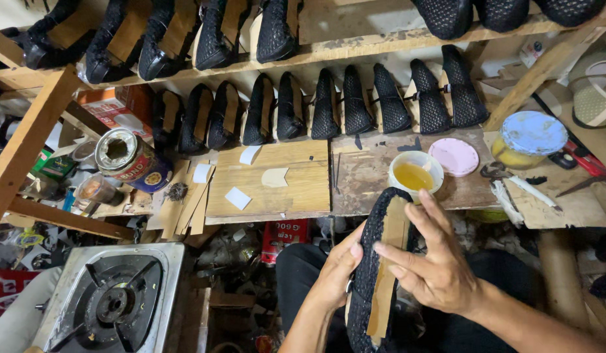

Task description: The person applies a yellow liquid to the sole of a black woven shoe using their fingers. They repeatedly dip fingers into a small container and rub the liquid onto the shoe sole, then place the shoe on a shelf and pick up another to repeat the process.

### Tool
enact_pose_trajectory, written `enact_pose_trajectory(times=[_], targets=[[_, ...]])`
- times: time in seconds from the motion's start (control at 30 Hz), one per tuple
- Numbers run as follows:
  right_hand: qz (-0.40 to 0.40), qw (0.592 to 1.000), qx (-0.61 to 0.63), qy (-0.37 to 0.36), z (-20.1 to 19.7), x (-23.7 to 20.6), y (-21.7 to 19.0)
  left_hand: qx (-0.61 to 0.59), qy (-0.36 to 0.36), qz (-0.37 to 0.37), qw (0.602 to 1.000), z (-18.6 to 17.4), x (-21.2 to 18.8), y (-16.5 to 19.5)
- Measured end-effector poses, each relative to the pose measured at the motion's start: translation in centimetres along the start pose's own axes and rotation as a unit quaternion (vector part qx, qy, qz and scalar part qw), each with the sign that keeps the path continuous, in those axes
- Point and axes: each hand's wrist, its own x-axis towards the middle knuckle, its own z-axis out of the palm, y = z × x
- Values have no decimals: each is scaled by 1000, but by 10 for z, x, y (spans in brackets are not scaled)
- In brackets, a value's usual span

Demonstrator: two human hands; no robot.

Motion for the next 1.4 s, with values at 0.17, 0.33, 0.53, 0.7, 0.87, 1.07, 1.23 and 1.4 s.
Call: enact_pose_trajectory(times=[0.17, 0.33, 0.53, 0.7, 0.87, 1.07, 1.23, 1.4], targets=[[-36, 999, -3, 23, 3, 7, 1, 5, 0, 8, 1000, 0, -1, 2], [-51, 999, 7, 16, 1, 10, 6, 33, 13, 1, 999, -2, -3, 1], [47, 999, 4, 20, 6, 22, 20, 4, 18, 8, 1000, -11, -6, -11], [114, 993, 15, -41, -8, 20, 52, -29, 85, 42, 995, -26, -9, -17], [216, 955, -127, -161, -3, 31, 97, -44, 82, -30, 995, -44, -17, -5], [257, 897, -182, -310, 8, 43, 133, -52, 132, -57, 988, -38, -4, -19], [274, 926, -156, -209, 5, 18, 148, -18, 93, 11, 995, -35, -8, -20], [213, 966, 105, -101, -3, -3, 113, 29, 48, 39, 998, -29, -6, -10]])
